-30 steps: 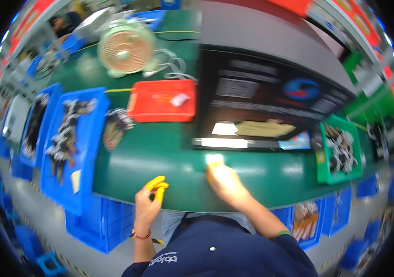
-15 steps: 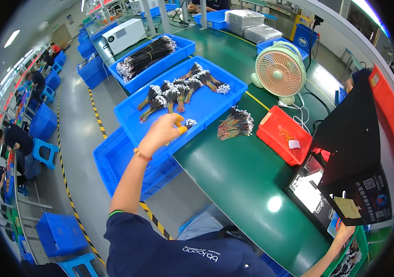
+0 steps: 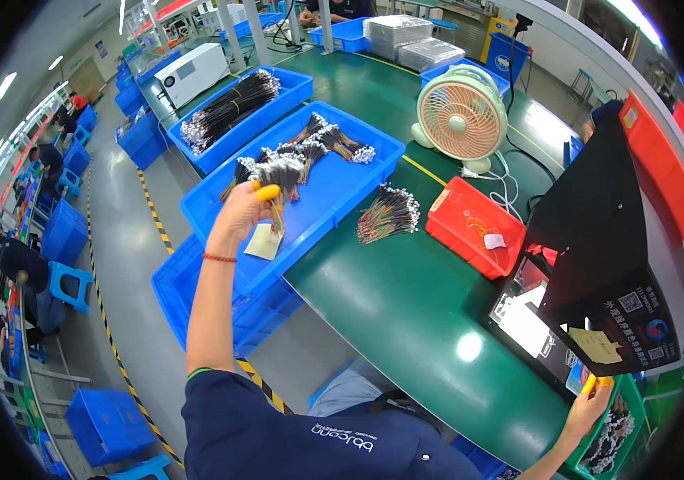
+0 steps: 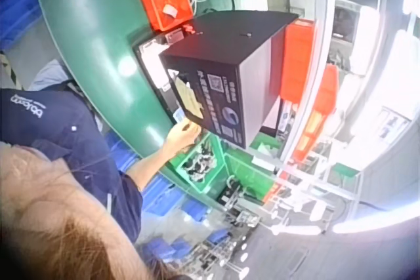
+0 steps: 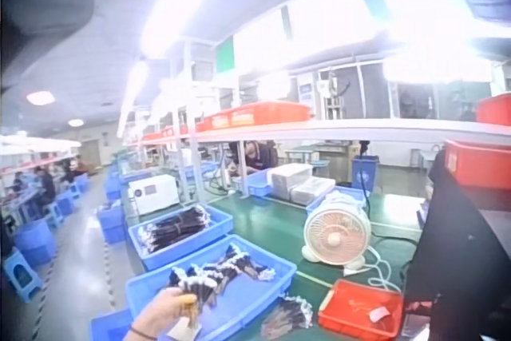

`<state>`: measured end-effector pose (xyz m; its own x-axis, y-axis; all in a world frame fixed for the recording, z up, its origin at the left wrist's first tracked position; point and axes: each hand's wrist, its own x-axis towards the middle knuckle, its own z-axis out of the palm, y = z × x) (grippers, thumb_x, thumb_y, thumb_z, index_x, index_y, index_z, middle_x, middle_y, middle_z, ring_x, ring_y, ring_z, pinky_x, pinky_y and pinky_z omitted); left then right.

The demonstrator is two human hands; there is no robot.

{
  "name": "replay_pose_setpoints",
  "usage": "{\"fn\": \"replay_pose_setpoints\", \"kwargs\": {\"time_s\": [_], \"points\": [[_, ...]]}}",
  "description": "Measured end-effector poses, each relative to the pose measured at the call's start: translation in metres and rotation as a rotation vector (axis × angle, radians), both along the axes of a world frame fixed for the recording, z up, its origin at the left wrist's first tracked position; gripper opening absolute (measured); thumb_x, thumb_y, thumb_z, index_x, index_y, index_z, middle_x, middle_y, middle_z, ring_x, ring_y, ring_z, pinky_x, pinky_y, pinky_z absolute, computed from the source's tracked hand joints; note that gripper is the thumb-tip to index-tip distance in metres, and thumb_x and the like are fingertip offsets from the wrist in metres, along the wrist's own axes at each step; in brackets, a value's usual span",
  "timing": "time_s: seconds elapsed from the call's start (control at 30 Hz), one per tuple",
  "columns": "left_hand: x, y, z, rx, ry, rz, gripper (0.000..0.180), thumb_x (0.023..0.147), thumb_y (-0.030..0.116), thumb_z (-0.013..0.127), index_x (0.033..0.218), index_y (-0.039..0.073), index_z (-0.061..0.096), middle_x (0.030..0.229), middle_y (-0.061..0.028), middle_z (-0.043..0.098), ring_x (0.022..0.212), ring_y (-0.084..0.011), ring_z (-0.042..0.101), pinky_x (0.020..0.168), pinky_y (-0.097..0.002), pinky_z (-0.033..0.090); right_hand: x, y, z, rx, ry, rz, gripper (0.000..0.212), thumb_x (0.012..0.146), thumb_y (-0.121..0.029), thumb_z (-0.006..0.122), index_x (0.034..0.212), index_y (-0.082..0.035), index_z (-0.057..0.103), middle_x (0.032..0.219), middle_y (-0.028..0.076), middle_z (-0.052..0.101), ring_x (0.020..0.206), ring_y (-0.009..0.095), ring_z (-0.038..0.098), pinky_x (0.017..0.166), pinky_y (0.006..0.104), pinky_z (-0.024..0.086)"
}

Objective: The person bundles wire harness components by manipulating them with pliers and securing them with rubber bands.

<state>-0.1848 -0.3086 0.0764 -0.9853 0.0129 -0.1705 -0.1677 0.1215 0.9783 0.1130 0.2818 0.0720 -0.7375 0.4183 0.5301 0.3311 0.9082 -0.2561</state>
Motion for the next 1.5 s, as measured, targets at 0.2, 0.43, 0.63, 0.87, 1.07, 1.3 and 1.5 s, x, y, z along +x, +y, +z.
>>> {"fn": "replay_pose_setpoints", "kwargs": {"time_s": [0.2,0.43,0.63,0.87,1.07,1.3,1.5], "points": [[0.043,0.086,0.006,0.987,0.044,-0.291,0.033,0.079,0.008,0.045,0.111,-0.002,0.043,0.100,-0.0171,0.054,0.086,-0.0284,0.056,0.075,-0.0391,0.047,-0.033,-0.118,0.009,-0.267,0.020,0.353,0.013,0.068,0.003,0.059,0.081,-0.001,0.055,0.079,0.010,0.056,0.073,0.023,0.054,0.067,0.0298,0.043],[0.111,0.215,-0.055,1.316,-0.522,-0.361,0.023,0.082,0.022,0.053,0.092,0.002,0.055,0.061,-0.0037,0.045,0.070,-0.0211,0.050,0.069,-0.0328,0.042,-0.095,-0.214,-0.005,-0.338,-0.064,0.827,0.021,0.064,-0.002,0.064,0.084,-0.005,0.058,0.077,0.011,0.054,0.065,0.025,0.056,0.054,0.0312,0.047],[0.126,0.251,-0.049,1.163,-0.715,-0.282,0.018,0.084,0.023,0.052,0.079,0.005,0.050,0.080,-0.0125,0.058,0.079,-0.0252,0.057,0.072,-0.0349,0.047,-0.101,-0.213,-0.026,-0.256,-0.040,0.897,0.029,0.059,0.002,0.061,0.087,-0.004,0.059,0.079,0.008,0.053,0.072,0.022,0.056,0.054,0.0288,0.048],[0.133,0.252,-0.059,1.130,-0.759,-0.368,0.012,0.083,0.019,0.053,0.082,0.007,0.051,0.093,-0.0129,0.059,0.080,-0.0182,0.058,0.069,-0.0295,0.048,-0.101,-0.212,-0.036,-0.272,-0.060,0.898,0.025,0.058,0.000,0.060,0.082,-0.003,0.057,0.078,0.008,0.053,0.069,0.021,0.055,0.053,0.0289,0.048],[0.141,0.255,-0.077,1.061,-0.784,-0.358,0.011,0.084,0.017,0.048,0.085,0.006,0.052,0.100,-0.0197,0.056,0.089,-0.0244,0.056,0.078,-0.0353,0.046,-0.105,-0.209,-0.049,-0.390,-0.134,0.968,0.013,0.064,-0.005,0.061,0.072,-0.003,0.052,0.066,0.010,0.051,0.057,0.024,0.053,0.048,0.0333,0.044],[0.138,0.242,-0.067,1.228,-0.840,-0.374,0.014,0.082,0.020,0.052,0.087,0.006,0.052,0.094,-0.0168,0.058,0.082,-0.0259,0.057,0.070,-0.0315,0.047,-0.095,-0.212,-0.032,-0.791,-0.511,0.991,0.010,0.070,-0.007,0.057,0.076,-0.002,0.051,0.056,0.011,0.048,0.047,0.021,0.049,0.045,0.0305,0.039],[0.083,0.195,-0.083,1.415,-0.515,0.058,0.019,0.082,0.023,0.054,0.071,0.010,0.049,0.056,-0.0018,0.046,0.050,-0.0132,0.045,0.057,-0.0314,0.041,-0.098,-0.212,-0.028,-0.926,-0.485,0.869,0.011,0.070,-0.008,0.055,0.078,-0.001,0.053,0.059,0.013,0.052,0.051,0.020,0.053,0.047,0.0300,0.040]]}}
